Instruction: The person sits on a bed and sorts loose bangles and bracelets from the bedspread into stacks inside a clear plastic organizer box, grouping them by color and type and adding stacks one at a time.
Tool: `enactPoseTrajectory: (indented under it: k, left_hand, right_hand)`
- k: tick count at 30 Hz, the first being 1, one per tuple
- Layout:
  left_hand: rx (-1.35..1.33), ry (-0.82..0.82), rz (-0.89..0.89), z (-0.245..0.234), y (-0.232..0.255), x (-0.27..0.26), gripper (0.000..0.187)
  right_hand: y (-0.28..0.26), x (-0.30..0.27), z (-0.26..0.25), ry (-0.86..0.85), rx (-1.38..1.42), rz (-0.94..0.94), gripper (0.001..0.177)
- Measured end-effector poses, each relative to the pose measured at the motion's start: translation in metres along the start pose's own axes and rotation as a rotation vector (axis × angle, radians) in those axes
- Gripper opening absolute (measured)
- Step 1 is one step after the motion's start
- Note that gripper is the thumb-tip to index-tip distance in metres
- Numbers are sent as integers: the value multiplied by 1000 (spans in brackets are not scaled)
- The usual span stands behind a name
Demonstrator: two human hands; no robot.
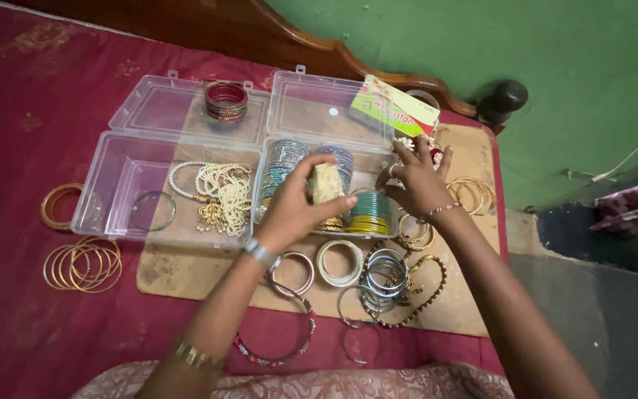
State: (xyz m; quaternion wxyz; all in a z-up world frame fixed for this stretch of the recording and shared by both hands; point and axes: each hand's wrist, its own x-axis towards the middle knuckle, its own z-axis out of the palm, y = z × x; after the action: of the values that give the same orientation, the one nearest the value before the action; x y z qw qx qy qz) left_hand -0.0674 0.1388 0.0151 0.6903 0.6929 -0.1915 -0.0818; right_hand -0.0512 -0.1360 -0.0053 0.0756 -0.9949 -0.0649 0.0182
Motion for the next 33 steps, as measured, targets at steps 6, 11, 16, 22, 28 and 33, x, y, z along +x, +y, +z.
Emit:
enactPoseTrajectory:
  k: [6, 11, 16, 22, 28, 33]
  left_hand:
    - [413, -347, -287, 21, -13, 83, 74]
    - [884, -597, -120, 59, -19, 131, 75]
    - [1153, -746, -79, 82, -26, 146, 81]
    - [1210, -727, -83, 82, -38, 152, 88]
    - [1204, -669, 66, 77, -40, 151, 66]
    - [1121, -496, 306, 78, -42, 135, 36]
  right_hand:
    - [3, -16, 9, 39, -7, 7, 15]
    - [8, -19, 20, 65, 42, -16, 30]
    - [11, -26, 23, -33, 23, 46, 27]
    - [19, -24, 20, -133, 125, 33, 32]
    - [34, -20, 32, -156, 201, -11, 34]
    - [42, -19, 47, -115, 368, -3, 36]
